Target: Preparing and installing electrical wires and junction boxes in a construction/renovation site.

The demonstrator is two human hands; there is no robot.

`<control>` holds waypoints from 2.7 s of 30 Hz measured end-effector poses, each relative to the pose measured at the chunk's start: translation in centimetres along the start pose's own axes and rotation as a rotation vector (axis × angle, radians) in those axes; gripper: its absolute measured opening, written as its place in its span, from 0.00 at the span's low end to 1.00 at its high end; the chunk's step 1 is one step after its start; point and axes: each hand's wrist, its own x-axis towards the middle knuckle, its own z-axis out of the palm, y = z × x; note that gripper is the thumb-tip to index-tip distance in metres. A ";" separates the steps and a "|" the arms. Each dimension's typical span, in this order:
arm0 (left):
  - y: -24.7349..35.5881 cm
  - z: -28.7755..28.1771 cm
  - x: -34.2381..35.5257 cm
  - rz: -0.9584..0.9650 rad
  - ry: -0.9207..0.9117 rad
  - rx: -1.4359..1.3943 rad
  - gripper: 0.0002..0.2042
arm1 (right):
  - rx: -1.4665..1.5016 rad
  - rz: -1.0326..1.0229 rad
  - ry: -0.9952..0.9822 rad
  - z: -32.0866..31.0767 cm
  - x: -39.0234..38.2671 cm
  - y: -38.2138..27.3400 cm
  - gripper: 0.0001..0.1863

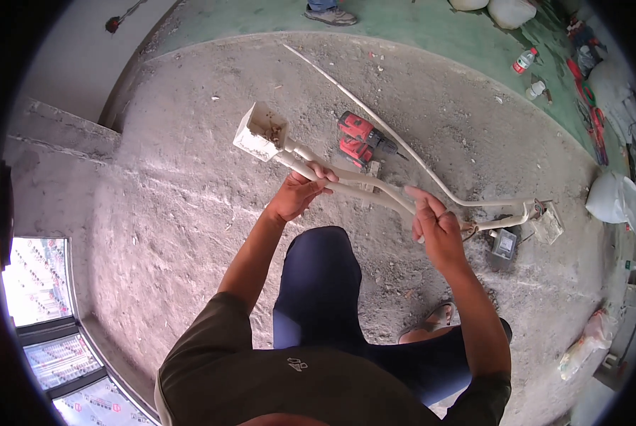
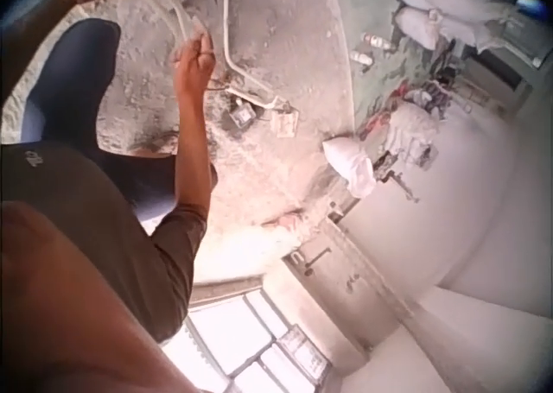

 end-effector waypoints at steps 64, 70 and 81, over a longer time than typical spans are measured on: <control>20.4 3.7 0.9 -0.082 0.155 1.044 0.27 | -0.361 -0.187 -0.259 8.3 8.3 -1.2 0.19; 20.0 2.4 0.9 -0.110 0.244 1.059 0.29 | -0.184 -0.033 -0.386 8.2 8.6 0.1 0.19; 18.9 2.3 0.9 -0.158 0.248 0.936 0.31 | 0.127 -0.034 -0.498 10.4 9.2 -0.3 0.20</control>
